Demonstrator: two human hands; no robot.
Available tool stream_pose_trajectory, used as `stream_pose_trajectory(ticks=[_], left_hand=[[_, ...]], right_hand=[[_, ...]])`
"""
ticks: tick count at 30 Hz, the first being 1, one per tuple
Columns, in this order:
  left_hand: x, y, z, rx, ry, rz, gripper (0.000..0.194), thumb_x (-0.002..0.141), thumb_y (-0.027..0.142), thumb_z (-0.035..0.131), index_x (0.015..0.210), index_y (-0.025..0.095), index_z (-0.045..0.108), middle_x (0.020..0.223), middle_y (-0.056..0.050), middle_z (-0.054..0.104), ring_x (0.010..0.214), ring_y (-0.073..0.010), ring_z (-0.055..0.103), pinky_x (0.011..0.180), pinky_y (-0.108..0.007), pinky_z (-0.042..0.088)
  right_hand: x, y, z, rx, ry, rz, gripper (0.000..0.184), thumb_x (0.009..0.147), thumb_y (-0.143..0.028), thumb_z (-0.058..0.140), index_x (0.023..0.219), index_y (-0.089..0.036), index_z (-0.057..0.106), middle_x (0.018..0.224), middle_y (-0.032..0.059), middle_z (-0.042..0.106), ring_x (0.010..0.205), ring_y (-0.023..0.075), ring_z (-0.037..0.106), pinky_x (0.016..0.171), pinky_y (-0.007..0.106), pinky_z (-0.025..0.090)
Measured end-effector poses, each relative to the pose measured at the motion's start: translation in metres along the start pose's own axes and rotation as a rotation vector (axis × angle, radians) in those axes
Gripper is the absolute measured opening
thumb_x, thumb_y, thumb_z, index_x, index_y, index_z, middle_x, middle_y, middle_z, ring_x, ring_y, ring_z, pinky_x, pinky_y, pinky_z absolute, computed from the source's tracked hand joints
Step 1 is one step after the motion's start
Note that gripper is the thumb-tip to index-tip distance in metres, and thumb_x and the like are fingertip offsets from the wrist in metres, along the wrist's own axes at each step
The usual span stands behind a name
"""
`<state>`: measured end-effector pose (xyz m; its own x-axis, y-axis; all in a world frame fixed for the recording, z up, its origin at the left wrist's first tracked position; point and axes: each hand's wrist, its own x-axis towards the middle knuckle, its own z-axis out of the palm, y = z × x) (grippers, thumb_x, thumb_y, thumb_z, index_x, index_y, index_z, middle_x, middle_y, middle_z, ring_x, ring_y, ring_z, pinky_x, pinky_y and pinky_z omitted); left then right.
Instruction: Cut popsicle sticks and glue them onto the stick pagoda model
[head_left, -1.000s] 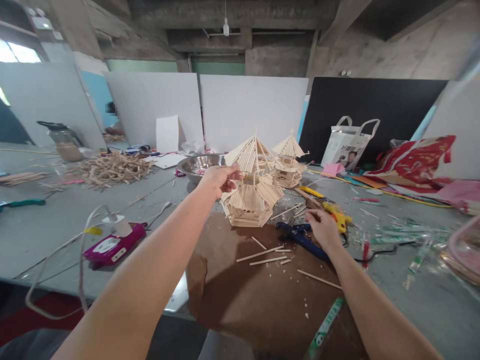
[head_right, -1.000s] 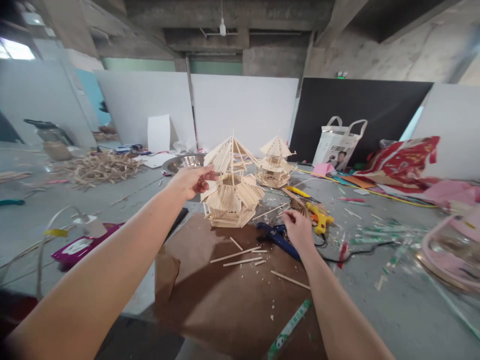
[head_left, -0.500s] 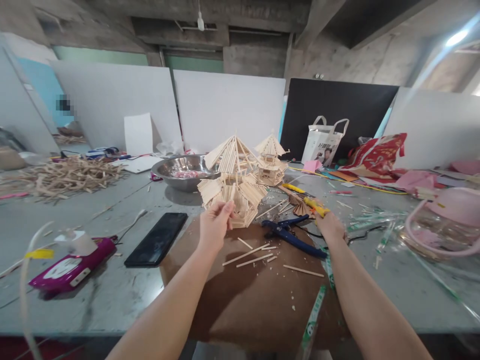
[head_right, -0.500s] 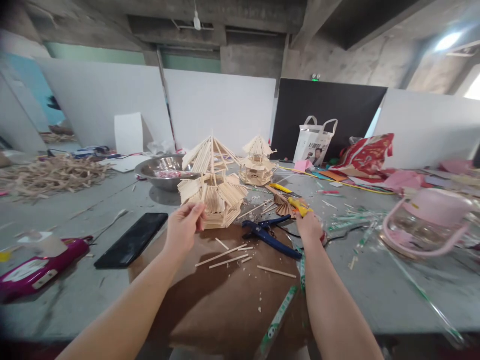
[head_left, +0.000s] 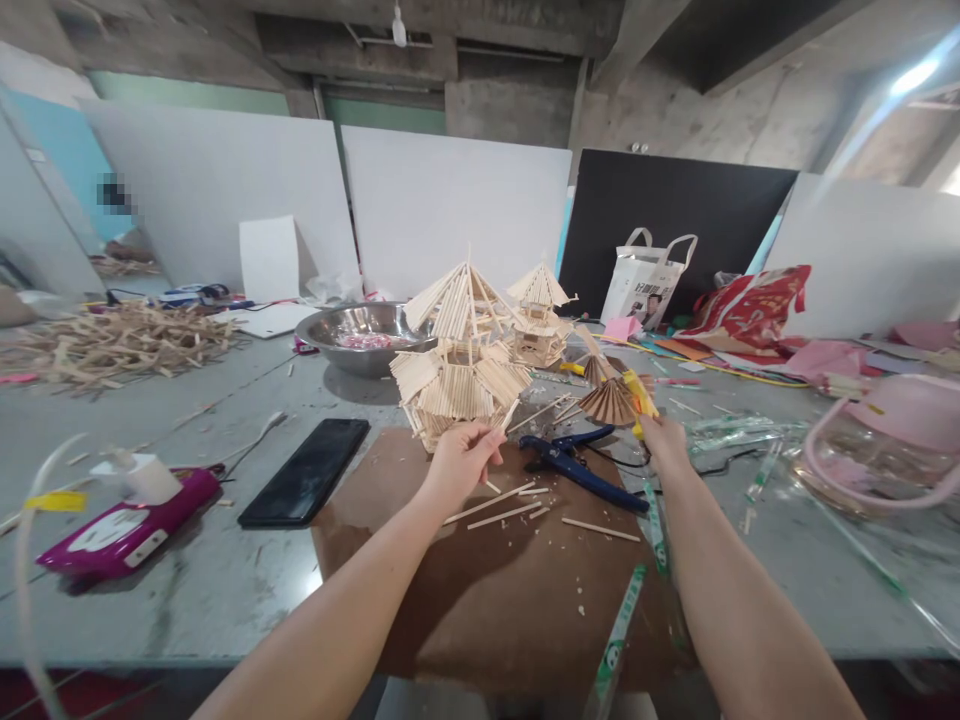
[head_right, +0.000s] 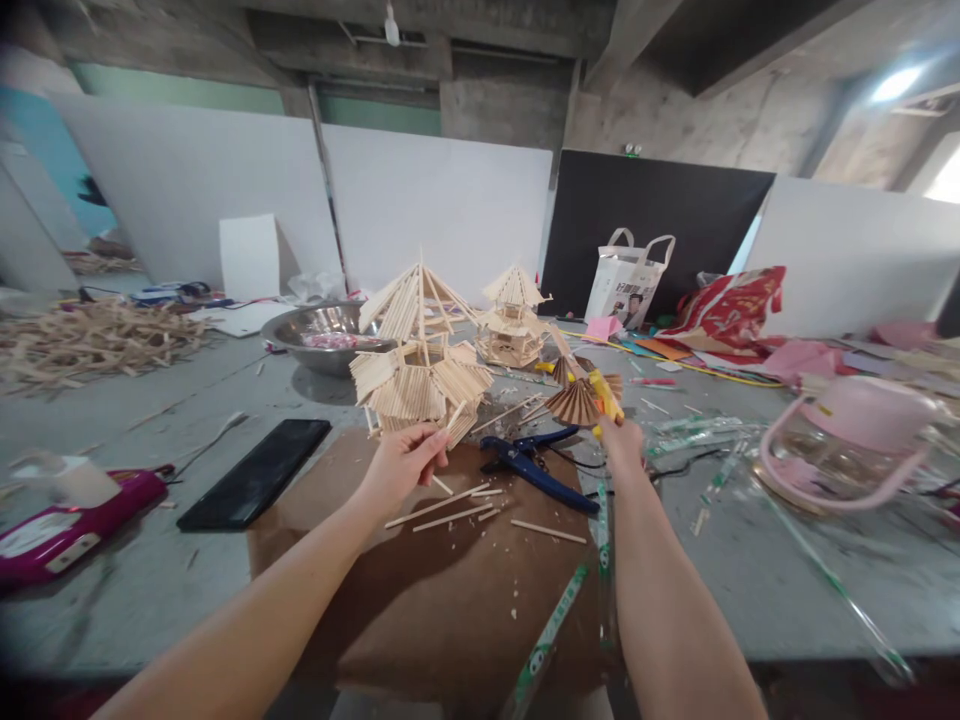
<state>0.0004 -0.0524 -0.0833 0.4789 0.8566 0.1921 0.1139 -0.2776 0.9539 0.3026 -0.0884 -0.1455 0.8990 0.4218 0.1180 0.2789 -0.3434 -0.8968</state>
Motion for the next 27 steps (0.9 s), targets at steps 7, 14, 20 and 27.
stream_pose_trajectory(ticks=[7,14,20,27], left_hand=[[0.002,-0.003,0.000,-0.065,-0.004,-0.082,0.026,0.068,0.038,0.049,0.063,0.013,0.053,0.049,0.004,0.051,0.031,-0.0027,0.036,0.033,-0.016,0.028],[0.005,-0.008,-0.001,-0.306,-0.067,-0.186,0.025,0.067,0.036,0.052,0.070,0.012,0.056,0.050,0.002,0.051,0.030,-0.0027,0.036,0.031,-0.016,0.025],[0.007,-0.013,-0.004,-0.397,-0.057,-0.236,0.023,0.067,0.034,0.052,0.073,0.012,0.055,0.050,0.003,0.051,0.029,-0.0025,0.037,0.030,-0.017,0.022],[0.007,-0.014,-0.003,-0.392,-0.061,-0.224,0.025,0.067,0.037,0.053,0.071,0.012,0.055,0.049,0.003,0.051,0.029,-0.0027,0.036,0.029,-0.017,0.023]], right_hand=[[-0.014,-0.017,0.000,0.420,-0.054,0.151,0.010,0.052,-0.021,0.054,0.054,-0.018,0.044,0.038,-0.0077,0.042,0.034,0.0076,0.044,0.033,0.019,0.037],[-0.038,-0.041,-0.007,0.699,-0.271,-0.057,0.018,0.049,-0.016,0.055,0.066,-0.018,0.050,0.045,-0.0066,0.052,0.039,0.0073,0.048,0.041,0.019,0.042],[-0.077,-0.061,-0.012,0.622,-0.731,-0.364,0.026,0.056,-0.019,0.060,0.081,-0.017,0.055,0.070,-0.0016,0.059,0.046,0.0061,0.049,0.046,0.019,0.040],[-0.102,-0.064,-0.006,0.431,-0.861,-0.366,0.023,0.059,-0.034,0.062,0.071,-0.015,0.056,0.055,-0.0015,0.054,0.040,0.0060,0.041,0.039,0.020,0.035]])
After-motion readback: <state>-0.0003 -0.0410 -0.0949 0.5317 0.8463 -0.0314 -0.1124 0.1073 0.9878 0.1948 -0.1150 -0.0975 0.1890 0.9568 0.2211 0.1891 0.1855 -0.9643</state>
